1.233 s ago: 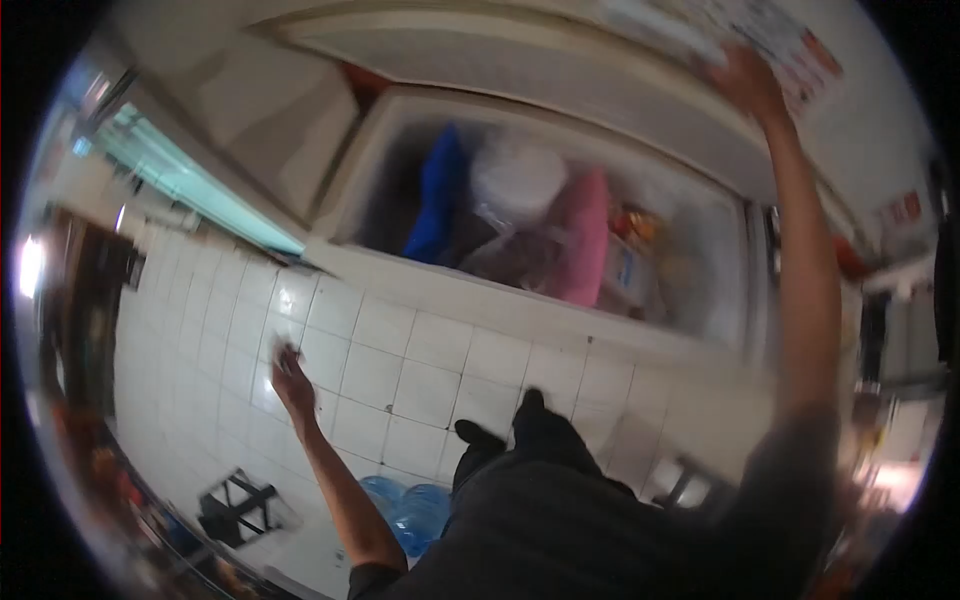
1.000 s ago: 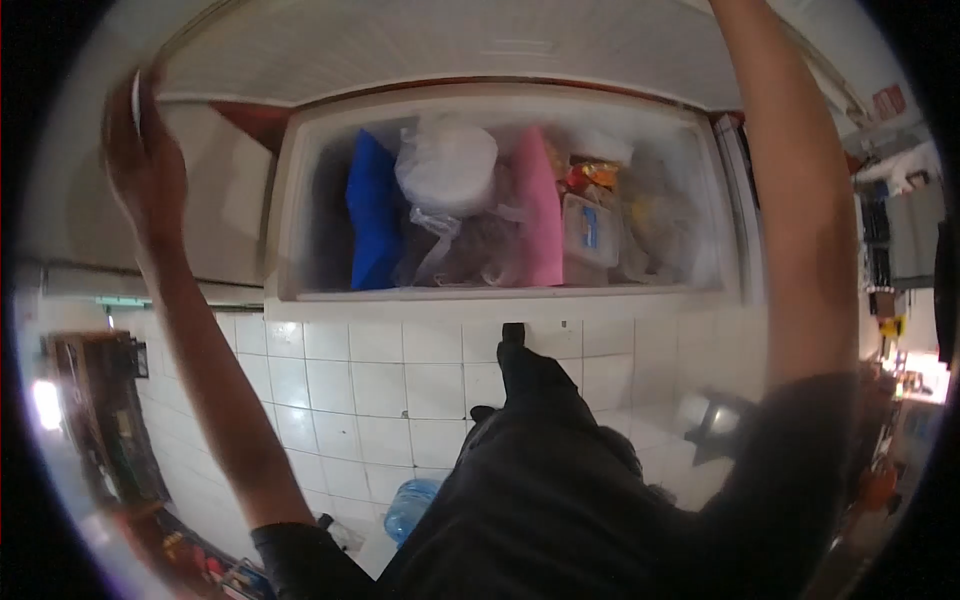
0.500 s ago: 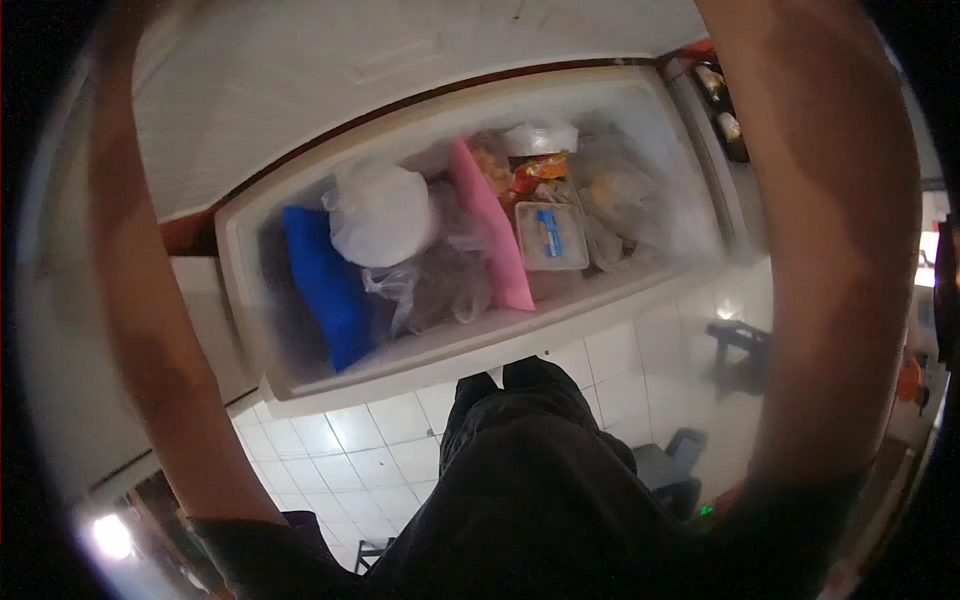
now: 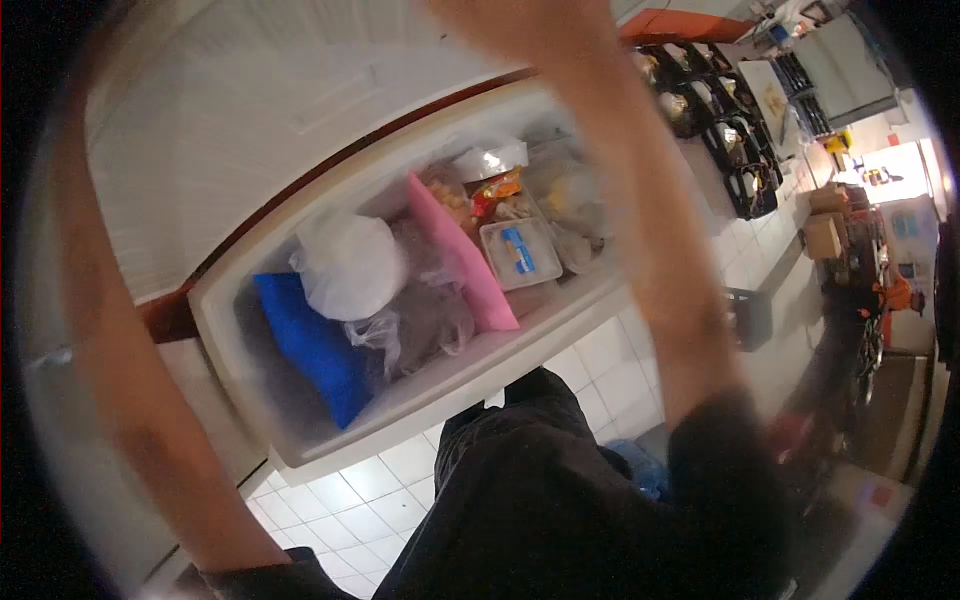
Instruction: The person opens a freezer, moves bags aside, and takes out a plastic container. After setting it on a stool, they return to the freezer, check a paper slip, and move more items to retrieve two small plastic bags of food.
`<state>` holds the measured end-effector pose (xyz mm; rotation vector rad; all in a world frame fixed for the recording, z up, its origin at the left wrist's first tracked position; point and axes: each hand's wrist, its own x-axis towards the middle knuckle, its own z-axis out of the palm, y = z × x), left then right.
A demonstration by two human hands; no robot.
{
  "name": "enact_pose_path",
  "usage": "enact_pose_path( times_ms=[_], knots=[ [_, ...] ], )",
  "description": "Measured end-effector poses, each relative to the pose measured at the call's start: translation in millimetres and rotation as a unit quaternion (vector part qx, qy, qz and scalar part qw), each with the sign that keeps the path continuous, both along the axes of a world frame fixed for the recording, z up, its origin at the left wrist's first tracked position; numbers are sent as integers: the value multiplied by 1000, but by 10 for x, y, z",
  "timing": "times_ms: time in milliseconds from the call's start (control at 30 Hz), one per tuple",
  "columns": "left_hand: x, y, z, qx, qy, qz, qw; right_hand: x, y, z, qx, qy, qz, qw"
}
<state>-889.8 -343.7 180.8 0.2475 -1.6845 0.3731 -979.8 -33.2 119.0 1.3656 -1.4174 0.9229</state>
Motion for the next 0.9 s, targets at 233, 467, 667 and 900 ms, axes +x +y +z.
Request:
enact_pose_path(
  times_ms=[233,467,667,900],
  knots=[
    [-323,-1368,239,-204,-79,380,899,1146,2674,-4536,379,-569,-105,722],
    [-215,-782,222,147,55,-32,987,1205,4137,-4486,655,-631,10,416],
    [-495,-1343,250,-405,154,240,869,504,4668,-4423,410,-668,-226,579],
    [-212,-1011,78,162,111,-93,976,787,5425,-4386,390,-710,-249,531]
  ],
)
